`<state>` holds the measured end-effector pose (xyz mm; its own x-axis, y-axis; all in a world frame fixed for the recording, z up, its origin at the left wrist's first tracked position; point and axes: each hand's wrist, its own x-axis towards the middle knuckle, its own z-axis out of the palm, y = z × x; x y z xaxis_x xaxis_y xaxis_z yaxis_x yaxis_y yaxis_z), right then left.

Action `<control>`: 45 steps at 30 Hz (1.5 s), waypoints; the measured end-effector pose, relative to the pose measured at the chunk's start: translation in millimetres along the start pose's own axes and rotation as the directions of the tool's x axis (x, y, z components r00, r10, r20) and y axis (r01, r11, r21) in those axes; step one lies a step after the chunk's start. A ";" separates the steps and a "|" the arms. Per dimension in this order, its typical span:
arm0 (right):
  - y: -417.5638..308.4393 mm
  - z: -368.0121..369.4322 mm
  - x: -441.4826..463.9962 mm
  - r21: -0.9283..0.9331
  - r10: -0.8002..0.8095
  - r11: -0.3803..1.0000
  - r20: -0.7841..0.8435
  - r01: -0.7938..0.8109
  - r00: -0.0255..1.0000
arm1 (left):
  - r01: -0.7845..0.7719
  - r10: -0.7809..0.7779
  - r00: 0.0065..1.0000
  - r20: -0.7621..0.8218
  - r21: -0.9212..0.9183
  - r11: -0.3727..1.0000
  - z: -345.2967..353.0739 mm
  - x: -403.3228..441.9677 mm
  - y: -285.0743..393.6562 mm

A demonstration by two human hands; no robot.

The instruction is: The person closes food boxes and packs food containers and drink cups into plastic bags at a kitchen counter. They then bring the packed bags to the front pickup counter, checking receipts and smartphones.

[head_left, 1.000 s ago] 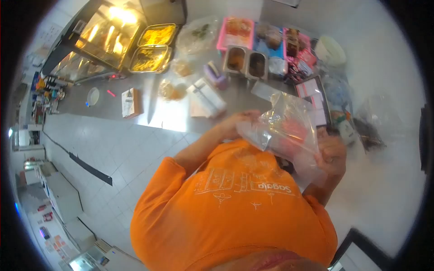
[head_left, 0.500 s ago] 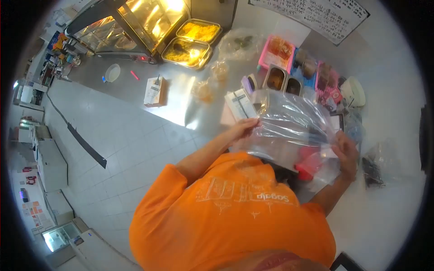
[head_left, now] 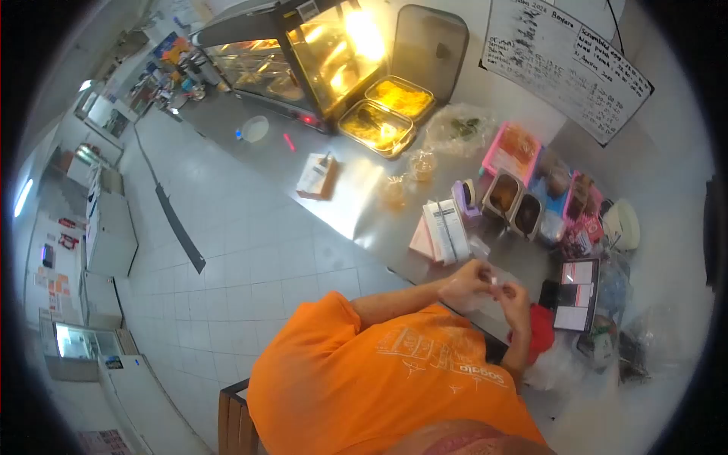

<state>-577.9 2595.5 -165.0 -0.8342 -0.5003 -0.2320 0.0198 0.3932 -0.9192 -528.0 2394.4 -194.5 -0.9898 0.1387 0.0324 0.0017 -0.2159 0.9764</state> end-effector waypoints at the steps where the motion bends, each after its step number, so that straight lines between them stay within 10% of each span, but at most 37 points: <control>1: -13.3 7.0 -6.6 0.003 -0.018 1.000 -0.009 0.018 1.000 | -0.096 0.099 0.995 -0.033 0.085 0.992 8.6 1.4 -2.3; 5: 0.9 -11.9 -10.5 -0.237 -0.245 0.948 -0.109 0.214 0.963 | -0.145 0.173 0.981 -0.084 0.270 0.952 30.2 2.6 -2.1; 8: -12.6 -55.9 -25.4 -0.758 -0.506 0.630 -0.236 0.169 0.829 | -0.057 0.100 0.985 -0.140 0.278 0.959 12.6 0.8 -10.6; 11: 3.5 -133.3 -30.2 -0.768 -0.553 0.626 -0.314 0.136 0.771 | 0.104 0.002 0.940 -0.340 0.293 0.950 -8.6 -3.5 -6.8; 13: -31.3 -133.4 -41.6 -0.393 -0.249 0.907 -0.212 0.151 0.945 | 0.177 -0.038 0.949 -0.314 0.428 0.886 28.0 -13.0 51.6; 17: -35.2 -73.6 -54.2 0.121 -0.292 0.950 0.013 0.288 0.956 | 0.000 -0.020 0.998 0.068 0.273 0.962 100.0 4.8 55.7; 22: -29.5 -112.3 -49.1 -0.180 -0.415 0.904 -0.155 0.388 0.896 | 0.110 -0.104 0.992 -0.071 0.084 0.990 63.4 -16.6 34.3; 24: -33.2 -139.2 -50.8 -0.485 -0.538 0.798 -0.304 0.358 0.787 | 0.161 -0.124 0.883 -0.452 0.043 0.986 51.8 -31.7 23.0; 28: -1.4 -138.1 -25.7 -0.219 -0.460 0.884 -0.555 0.412 0.693 | -0.284 -0.205 0.515 -0.832 -0.391 0.875 75.9 -21.9 11.4; 31: 1.0 -119.9 -24.6 0.364 -0.143 0.869 -0.464 0.335 0.874 | -0.537 -0.268 0.554 -0.788 -0.585 0.608 50.4 -13.3 -11.9; 34: -10.4 -94.4 -24.4 0.946 0.296 0.324 -0.111 0.010 0.949 | -0.532 -0.107 0.665 -0.739 -0.569 0.627 39.1 -23.2 1.5; 37: 95.4 -127.8 21.8 0.984 -0.053 0.149 0.103 -0.094 0.993 | -0.137 -0.140 0.569 -0.811 -0.261 0.956 77.4 -45.2 43.0; 41: 72.6 -148.3 27.8 0.896 0.205 0.443 -0.124 0.020 0.971 | -0.085 -0.033 0.482 -0.875 -0.084 0.993 60.5 -59.6 4.7; 43: 17.3 -125.3 4.6 0.561 0.062 0.798 -0.441 0.221 0.895 | 0.017 -0.084 0.437 -0.896 -0.085 0.996 70.3 -58.2 44.5; 45: -31.5 -101.9 -22.6 -0.016 -0.415 0.882 -0.500 0.471 0.761 | 0.015 0.259 0.529 -0.808 0.314 0.949 75.7 -42.5 46.5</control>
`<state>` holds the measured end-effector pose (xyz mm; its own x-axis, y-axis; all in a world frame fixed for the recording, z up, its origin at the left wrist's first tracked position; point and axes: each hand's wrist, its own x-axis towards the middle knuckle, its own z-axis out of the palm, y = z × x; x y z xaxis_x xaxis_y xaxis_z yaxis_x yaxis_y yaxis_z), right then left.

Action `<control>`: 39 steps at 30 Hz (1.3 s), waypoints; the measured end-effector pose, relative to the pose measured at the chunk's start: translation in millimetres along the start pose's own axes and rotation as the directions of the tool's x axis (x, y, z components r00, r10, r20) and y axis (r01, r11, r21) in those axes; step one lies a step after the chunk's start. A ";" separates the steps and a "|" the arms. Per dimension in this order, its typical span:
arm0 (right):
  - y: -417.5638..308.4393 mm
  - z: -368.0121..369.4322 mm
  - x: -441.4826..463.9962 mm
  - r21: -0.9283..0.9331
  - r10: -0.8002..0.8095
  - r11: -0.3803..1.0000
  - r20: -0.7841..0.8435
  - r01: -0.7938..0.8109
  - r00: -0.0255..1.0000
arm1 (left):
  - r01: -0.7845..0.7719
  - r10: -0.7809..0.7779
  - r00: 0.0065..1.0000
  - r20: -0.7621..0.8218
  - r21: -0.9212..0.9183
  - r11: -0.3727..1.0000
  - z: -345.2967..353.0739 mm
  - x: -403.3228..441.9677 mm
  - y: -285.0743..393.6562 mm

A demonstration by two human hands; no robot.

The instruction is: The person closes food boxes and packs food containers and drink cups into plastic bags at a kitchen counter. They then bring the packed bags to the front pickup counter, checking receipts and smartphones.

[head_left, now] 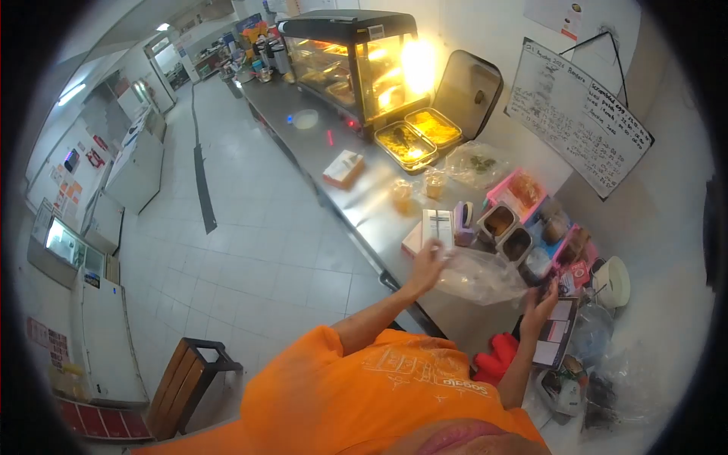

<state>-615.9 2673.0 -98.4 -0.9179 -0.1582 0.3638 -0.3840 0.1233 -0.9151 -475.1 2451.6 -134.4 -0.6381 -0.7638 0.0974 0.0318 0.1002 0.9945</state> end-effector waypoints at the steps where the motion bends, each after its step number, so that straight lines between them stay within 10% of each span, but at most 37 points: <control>1: -23.3 4.7 -6.3 -0.159 -0.323 0.924 0.158 0.347 0.933 | -0.173 0.169 0.984 0.057 0.097 0.980 6.9 0.0 1.6; 3: -24.1 11.6 -13.5 -0.218 -0.494 0.753 0.435 0.620 0.753 | -0.292 0.218 0.906 0.363 0.164 0.942 18.7 -16.2 48.4; 5: 4.5 9.9 -19.5 -0.186 -0.338 0.825 0.594 0.534 0.730 | -0.478 0.302 0.816 0.492 0.282 0.832 17.1 -19.9 59.3; 10: 30.4 -38.6 -41.2 -0.470 -0.368 0.759 0.259 0.450 0.893 | -0.674 0.450 0.739 0.502 0.546 0.498 -18.8 -6.4 -11.9; 14: 57.9 -57.2 -43.6 -0.697 0.044 0.679 0.351 0.229 0.935 | -0.244 0.161 0.962 0.220 0.433 0.868 24.8 34.2 -105.5; 17: -37.4 -82.0 -12.2 -0.642 -0.184 0.755 -0.009 0.135 0.983 | -0.568 0.553 0.809 0.199 0.504 0.651 20.8 24.5 117.6; 19: -47.9 -103.5 -21.9 -0.586 -0.366 0.779 -0.135 0.224 0.921 | -0.664 0.553 0.747 0.370 0.455 0.593 12.1 17.0 105.8; 22: 26.3 -90.1 -75.4 -0.640 -0.187 0.721 0.191 0.267 0.964 | -0.792 0.540 0.598 0.592 0.335 0.510 11.7 -20.8 50.2; 24: 88.6 -90.0 -105.5 -0.735 0.156 0.654 0.363 0.180 0.918 | -0.460 0.103 0.825 0.556 0.553 0.695 17.5 -44.4 -78.8; 28: 50.1 -115.1 -94.2 -0.573 -0.112 0.808 0.080 0.138 0.990 | -0.531 0.466 0.847 0.257 0.460 0.712 22.1 -20.8 -14.7; 31: 44.2 -111.3 -88.5 -0.361 0.231 0.931 0.483 -0.048 0.844 | -0.779 0.748 0.626 0.219 0.210 0.591 14.0 -2.9 98.4; 35: 121.2 -88.3 -114.3 -0.595 0.417 0.802 0.486 -0.058 0.768 | -0.778 0.579 0.592 0.560 0.210 0.592 3.4 -27.9 5.8; 39: 155.8 -125.2 -153.3 -0.457 0.665 0.740 0.390 -0.494 0.636 | -0.344 -0.020 0.663 0.748 0.329 0.880 -43.4 -51.3 -111.1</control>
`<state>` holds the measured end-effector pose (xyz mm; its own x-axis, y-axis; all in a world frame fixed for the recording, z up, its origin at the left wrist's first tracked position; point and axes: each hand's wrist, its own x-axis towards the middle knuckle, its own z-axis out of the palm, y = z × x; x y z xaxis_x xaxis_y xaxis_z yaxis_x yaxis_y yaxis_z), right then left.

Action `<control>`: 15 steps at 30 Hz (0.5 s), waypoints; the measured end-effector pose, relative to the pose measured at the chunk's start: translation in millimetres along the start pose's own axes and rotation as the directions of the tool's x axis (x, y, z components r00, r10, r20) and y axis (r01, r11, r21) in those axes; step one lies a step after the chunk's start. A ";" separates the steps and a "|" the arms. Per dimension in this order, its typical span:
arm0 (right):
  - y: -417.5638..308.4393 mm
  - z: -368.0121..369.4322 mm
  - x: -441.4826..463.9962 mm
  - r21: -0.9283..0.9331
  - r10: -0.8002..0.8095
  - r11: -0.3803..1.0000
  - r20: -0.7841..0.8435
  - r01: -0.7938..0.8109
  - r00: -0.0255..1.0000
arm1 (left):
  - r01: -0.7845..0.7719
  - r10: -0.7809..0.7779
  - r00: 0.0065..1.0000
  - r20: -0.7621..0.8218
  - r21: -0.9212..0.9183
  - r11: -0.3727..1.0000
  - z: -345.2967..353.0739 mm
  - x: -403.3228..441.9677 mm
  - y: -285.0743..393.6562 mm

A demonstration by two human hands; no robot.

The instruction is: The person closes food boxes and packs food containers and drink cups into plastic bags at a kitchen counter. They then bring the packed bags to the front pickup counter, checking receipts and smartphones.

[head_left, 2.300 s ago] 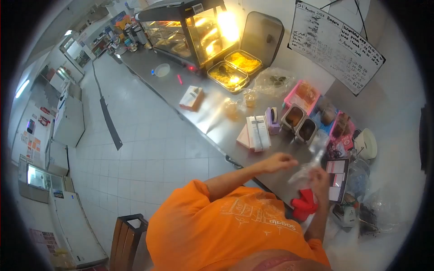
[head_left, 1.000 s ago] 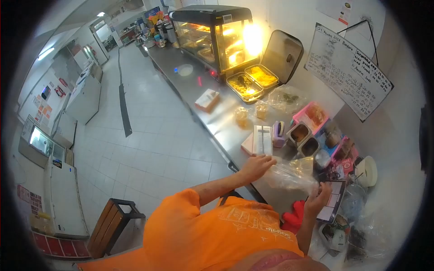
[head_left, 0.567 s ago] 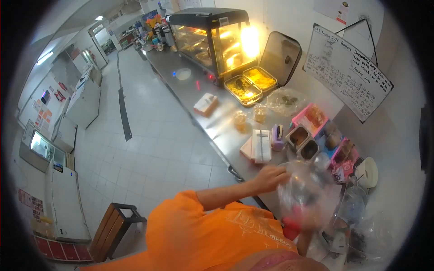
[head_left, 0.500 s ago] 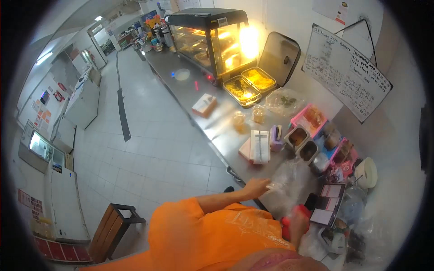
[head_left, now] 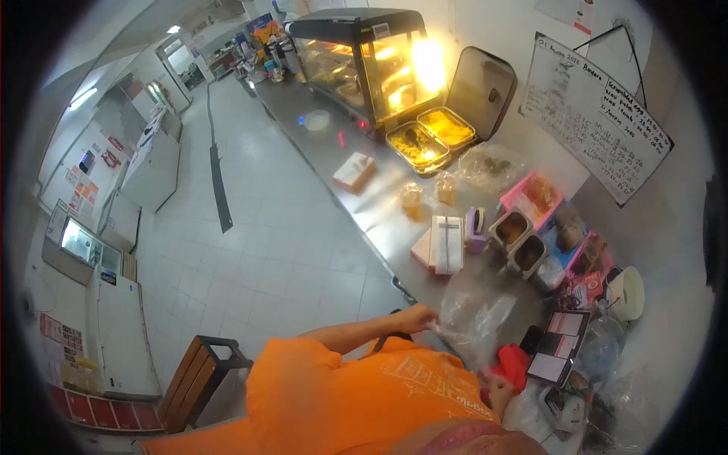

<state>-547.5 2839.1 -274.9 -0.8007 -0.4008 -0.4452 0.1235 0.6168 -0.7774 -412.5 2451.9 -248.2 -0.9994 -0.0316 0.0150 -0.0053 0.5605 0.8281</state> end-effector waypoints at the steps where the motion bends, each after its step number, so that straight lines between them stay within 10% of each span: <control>1: -13.8 1.0 -14.4 0.315 0.024 0.946 0.185 -0.082 0.983 | 0.173 -0.152 0.959 0.240 -0.072 0.982 -8.0 -16.9 -4.2; 4: -58.3 8.8 -31.7 0.688 -0.071 0.647 0.486 -0.330 0.871 | 0.571 -0.198 0.708 0.678 -0.384 0.726 -42.3 -36.6 15.1; 6: -56.0 10.1 -17.9 0.707 -0.089 0.606 0.515 -0.363 0.853 | 0.542 -0.049 0.823 0.565 -0.758 0.363 -50.1 -27.2 24.4; 9: -51.2 16.5 8.3 0.694 -0.123 0.627 0.536 -0.353 0.835 | 0.102 -0.090 0.987 0.135 -0.947 -0.304 -26.5 11.4 2.6; 13: -55.2 12.5 53.6 0.804 -0.353 0.508 0.522 -0.310 0.776 | 0.018 -0.209 0.978 -0.021 -0.983 0.181 -51.6 28.6 40.0; 15: -80.6 -3.2 60.7 0.965 -0.290 0.020 0.256 -0.261 0.922 | 0.160 -0.191 0.981 0.029 -0.672 0.723 -40.4 32.2 -8.4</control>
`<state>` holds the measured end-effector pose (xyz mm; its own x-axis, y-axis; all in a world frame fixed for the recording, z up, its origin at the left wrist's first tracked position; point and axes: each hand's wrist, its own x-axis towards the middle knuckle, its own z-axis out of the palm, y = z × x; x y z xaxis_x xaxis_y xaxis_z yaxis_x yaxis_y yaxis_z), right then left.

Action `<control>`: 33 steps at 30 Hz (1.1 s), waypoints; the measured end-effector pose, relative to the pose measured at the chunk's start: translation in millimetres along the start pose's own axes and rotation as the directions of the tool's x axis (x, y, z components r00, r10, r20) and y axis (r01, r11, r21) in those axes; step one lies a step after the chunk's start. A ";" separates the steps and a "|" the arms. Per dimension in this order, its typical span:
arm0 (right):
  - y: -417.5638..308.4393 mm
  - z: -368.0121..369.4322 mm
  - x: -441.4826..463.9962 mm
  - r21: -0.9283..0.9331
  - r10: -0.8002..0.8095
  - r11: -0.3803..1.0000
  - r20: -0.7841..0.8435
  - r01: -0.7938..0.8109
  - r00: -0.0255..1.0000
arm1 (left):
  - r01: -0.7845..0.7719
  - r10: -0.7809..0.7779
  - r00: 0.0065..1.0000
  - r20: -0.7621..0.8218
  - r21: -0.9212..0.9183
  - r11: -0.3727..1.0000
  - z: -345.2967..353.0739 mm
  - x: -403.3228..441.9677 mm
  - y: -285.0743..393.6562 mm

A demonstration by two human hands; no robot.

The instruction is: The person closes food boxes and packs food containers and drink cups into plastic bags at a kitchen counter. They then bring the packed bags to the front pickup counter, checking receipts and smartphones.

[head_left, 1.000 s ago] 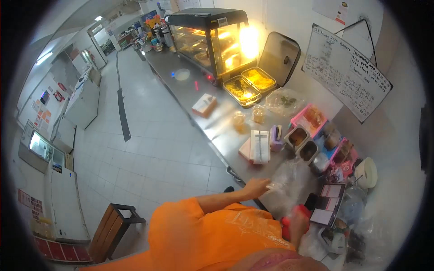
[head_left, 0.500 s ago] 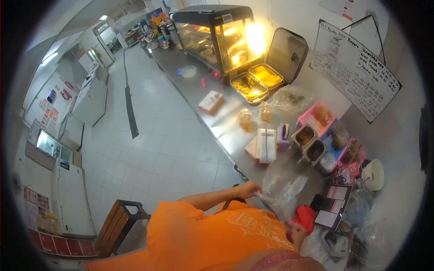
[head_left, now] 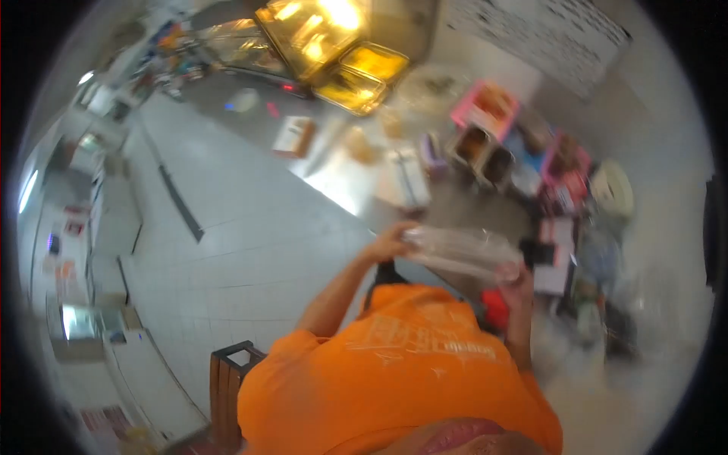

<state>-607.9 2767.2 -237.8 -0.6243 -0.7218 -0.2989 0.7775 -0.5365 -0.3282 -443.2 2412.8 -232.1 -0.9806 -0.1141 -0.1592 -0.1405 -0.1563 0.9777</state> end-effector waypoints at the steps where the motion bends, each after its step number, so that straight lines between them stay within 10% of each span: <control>1: -13.2 6.4 1.1 0.263 0.207 0.917 0.330 -0.300 0.921 | 0.184 -0.189 0.978 -0.091 -0.059 0.981 -11.8 0.1 -28.2; 2: -11.5 -13.5 6.4 0.048 0.211 0.973 0.189 -0.224 0.959 | 0.279 -0.202 0.950 -0.236 0.362 0.889 -4.7 0.8 -7.0; 4: 9.3 40.0 2.8 -0.718 -0.018 0.692 -0.115 -0.070 0.993 | -0.143 -0.174 0.862 -0.476 -0.557 0.818 -7.5 17.7 -56.3; 5: 17.9 45.0 9.4 -0.938 -0.212 0.332 -0.175 -0.098 0.961 | -0.086 -0.293 0.811 -0.506 -0.600 0.796 -9.1 25.1 -61.1; 6: 33.1 -12.1 27.9 -0.995 -0.402 -0.087 -0.001 -0.040 0.915 | 0.056 -0.249 0.795 -0.553 -0.341 0.938 5.9 27.0 -60.7; 8: 31.1 -81.9 61.3 -0.984 -0.615 0.139 -0.171 -0.108 0.770 | 0.305 -0.105 0.802 -0.587 0.253 0.918 40.1 29.3 -44.9; 9: 25.7 -101.4 71.6 -0.983 -0.721 0.156 -0.179 -0.095 0.670 | 0.129 0.174 0.844 -0.507 0.507 0.852 53.3 28.0 -48.3; 11: 36.5 -102.5 81.0 -0.977 -0.894 -0.205 0.165 -0.053 0.416 | 0.063 0.387 0.769 -0.509 0.662 0.747 62.6 36.5 -93.1; 14: 50.0 24.5 42.8 -0.615 -0.555 -0.787 0.746 0.059 0.368 | 0.170 0.170 0.795 -0.582 0.483 0.859 54.4 50.1 -145.5; 15: 58.1 -2.2 51.0 -0.636 -0.330 -0.724 0.659 0.267 0.675 | 0.248 -0.001 0.810 -0.586 0.341 0.907 50.4 51.7 -150.5; 18: 86.8 -56.0 69.3 -0.563 -0.029 -0.810 0.320 0.165 0.947 | 0.368 -0.264 0.851 -0.453 0.157 0.916 51.0 40.9 -77.9; 21: 77.0 -24.3 81.9 -0.504 0.053 -0.862 0.024 0.058 0.998 | 0.080 0.488 0.650 -0.582 0.691 0.719 66.6 38.5 -63.6; 22: 72.4 -10.5 85.0 -0.533 0.115 -0.844 -0.076 0.057 0.991 | 0.006 0.533 0.777 -0.336 0.850 0.528 72.0 36.9 -47.0; 24: 76.0 -21.3 104.8 -0.547 0.216 -0.833 -0.175 0.088 0.961 | -0.254 0.409 0.892 0.191 0.961 0.107 84.3 36.0 -21.9; 28: 56.3 -13.4 105.0 -0.544 0.236 -0.838 -0.278 0.050 0.931 | -0.078 -0.283 0.957 0.059 0.995 -0.057 93.6 83.2 -99.3; 33: 46.3 -12.1 119.8 -0.438 0.246 -0.884 -0.142 0.161 0.959 | -0.083 -0.332 0.940 0.080 0.997 0.003 97.7 94.1 -97.3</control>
<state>-647.6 2661.2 -299.7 -0.4186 -0.7616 -0.4948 -0.8220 0.5494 -0.1502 -535.1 2513.1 -328.7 -0.8858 0.0229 -0.4635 -0.0547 0.9867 0.1533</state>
